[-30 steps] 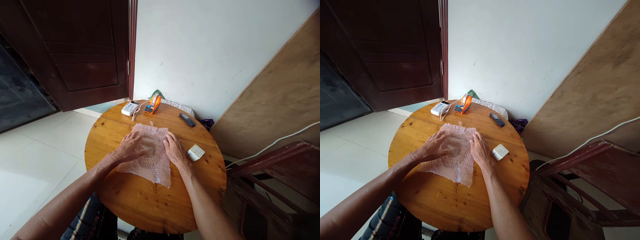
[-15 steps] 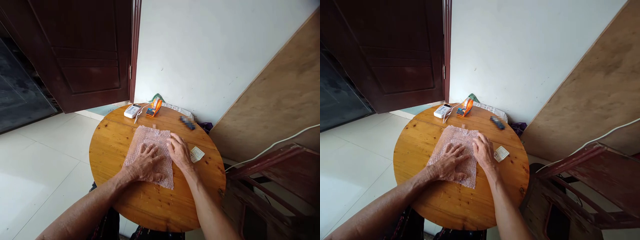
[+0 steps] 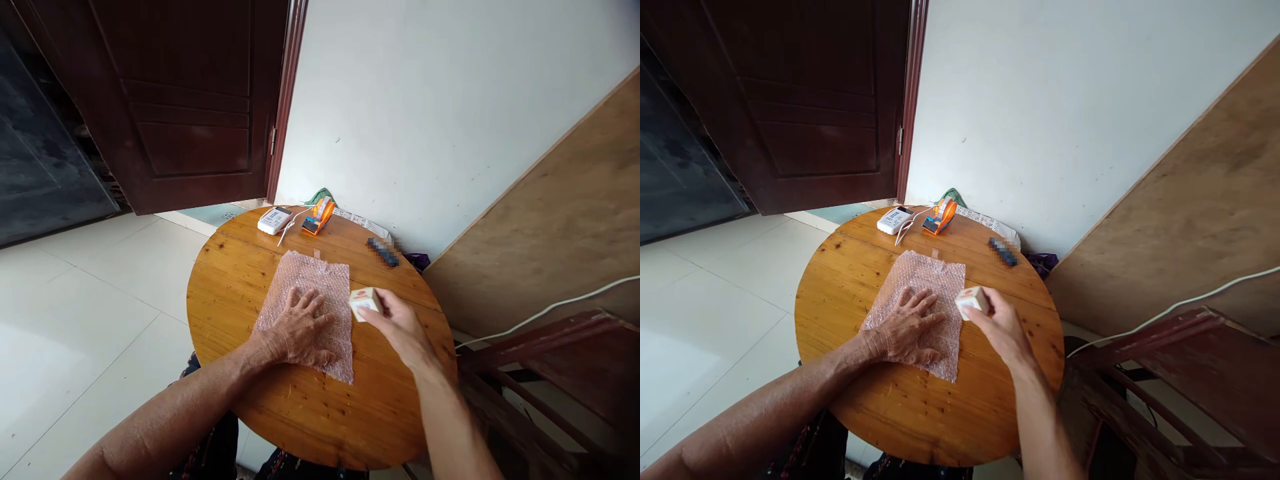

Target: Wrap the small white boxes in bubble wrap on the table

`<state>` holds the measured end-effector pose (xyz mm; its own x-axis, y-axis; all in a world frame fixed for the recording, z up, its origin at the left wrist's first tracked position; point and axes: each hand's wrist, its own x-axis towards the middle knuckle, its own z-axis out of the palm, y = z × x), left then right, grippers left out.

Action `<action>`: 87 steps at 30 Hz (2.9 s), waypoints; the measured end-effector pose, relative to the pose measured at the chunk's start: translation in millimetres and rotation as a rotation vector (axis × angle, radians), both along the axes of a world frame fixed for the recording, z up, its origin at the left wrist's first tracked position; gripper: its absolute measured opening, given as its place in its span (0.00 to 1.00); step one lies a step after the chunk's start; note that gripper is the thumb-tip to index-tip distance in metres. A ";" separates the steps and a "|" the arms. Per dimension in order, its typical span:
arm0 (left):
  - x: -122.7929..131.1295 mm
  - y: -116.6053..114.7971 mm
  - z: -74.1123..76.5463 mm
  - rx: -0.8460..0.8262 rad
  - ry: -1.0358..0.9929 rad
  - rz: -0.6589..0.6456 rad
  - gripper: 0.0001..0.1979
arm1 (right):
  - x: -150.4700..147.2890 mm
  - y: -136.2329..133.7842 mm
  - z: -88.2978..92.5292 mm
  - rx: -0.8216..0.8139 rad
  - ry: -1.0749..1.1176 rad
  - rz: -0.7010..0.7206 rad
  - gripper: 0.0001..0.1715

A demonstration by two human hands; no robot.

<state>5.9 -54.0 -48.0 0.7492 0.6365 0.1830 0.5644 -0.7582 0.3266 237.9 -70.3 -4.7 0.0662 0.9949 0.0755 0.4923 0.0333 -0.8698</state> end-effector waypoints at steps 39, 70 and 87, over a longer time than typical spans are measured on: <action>-52.9 18.8 -7.4 -0.101 -0.163 0.264 0.38 | -48.2 25.0 -22.1 -0.095 0.433 0.185 0.29; -51.8 16.1 -3.6 -0.075 -0.142 0.263 0.38 | -51.7 11.3 -13.7 0.241 -0.313 0.370 0.31; -51.0 17.1 -5.8 -0.070 -0.135 0.260 0.37 | -37.7 22.2 -26.9 0.164 -0.350 0.263 0.32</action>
<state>-45.1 -36.9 -53.8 0.5314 0.8183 0.2192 0.6843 -0.5672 0.4583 200.1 -48.1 -31.6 -0.2441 0.9476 0.2059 0.7117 0.3193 -0.6257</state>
